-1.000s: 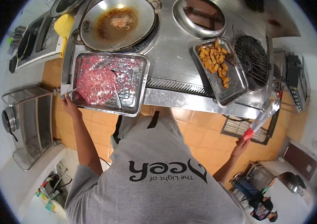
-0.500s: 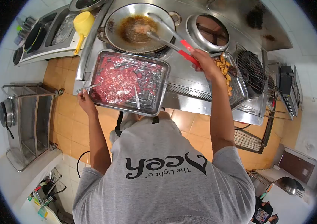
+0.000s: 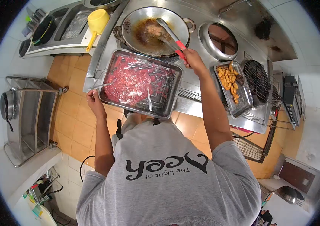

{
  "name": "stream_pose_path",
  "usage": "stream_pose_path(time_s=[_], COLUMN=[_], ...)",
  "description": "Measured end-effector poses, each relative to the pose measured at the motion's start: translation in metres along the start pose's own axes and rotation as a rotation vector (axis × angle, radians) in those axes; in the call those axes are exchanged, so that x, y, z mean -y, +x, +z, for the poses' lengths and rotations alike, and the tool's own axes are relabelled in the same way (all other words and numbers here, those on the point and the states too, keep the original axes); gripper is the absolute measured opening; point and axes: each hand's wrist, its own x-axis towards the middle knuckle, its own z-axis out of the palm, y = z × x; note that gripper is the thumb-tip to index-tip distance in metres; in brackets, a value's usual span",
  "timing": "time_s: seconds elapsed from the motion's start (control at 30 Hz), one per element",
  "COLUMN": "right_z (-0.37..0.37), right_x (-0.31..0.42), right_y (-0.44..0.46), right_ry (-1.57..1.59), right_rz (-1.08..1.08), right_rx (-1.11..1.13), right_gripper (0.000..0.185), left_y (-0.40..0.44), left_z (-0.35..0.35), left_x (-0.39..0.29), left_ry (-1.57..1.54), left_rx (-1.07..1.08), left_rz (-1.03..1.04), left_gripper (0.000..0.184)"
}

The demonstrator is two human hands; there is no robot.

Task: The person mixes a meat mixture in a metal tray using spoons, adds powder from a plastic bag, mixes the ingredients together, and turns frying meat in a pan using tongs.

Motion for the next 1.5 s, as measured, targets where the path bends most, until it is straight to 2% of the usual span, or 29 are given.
stream_pose_path(time_s=[0.13,0.23,0.33,0.43,0.63,1.03,1.5], right_z=[0.007,0.006,0.009,0.009,0.011,0.022,0.023], right_x=[0.003,-0.002,0.002,-0.003,-0.009,-0.016,-0.017], right_y=[0.000,0.004,0.000,0.004,0.012,0.041,0.028], right_ry=[-0.029,0.046,0.038,0.029,0.015,-0.014,0.195], right_rz=[-0.008,-0.067,-0.042,-0.071,-0.023,-0.119,-0.114], right_rx=[0.014,0.047,0.034,0.044,0.005,-0.018,0.000], right_gripper=[0.033,0.041,0.031,0.032,0.033,0.041,0.034], left_y=[0.003,0.002,0.000,0.000,-0.003,-0.009,-0.003], left_z=[-0.005,-0.008,-0.011,-0.015,-0.013,-0.010,-0.020], left_x=[0.008,0.010,0.020,0.027,0.027,0.011,0.027], left_ry=[-0.062,-0.062,-0.047,0.009,0.018,-0.026,0.033], left_rx=[-0.024,-0.032,-0.015,0.003,-0.004,-0.078,-0.018], left_rz=[-0.017,-0.019,-0.004,-0.016,-0.021,-0.054,-0.076], left_gripper=[0.020,0.020,0.021,0.024,0.025,0.025,0.027])
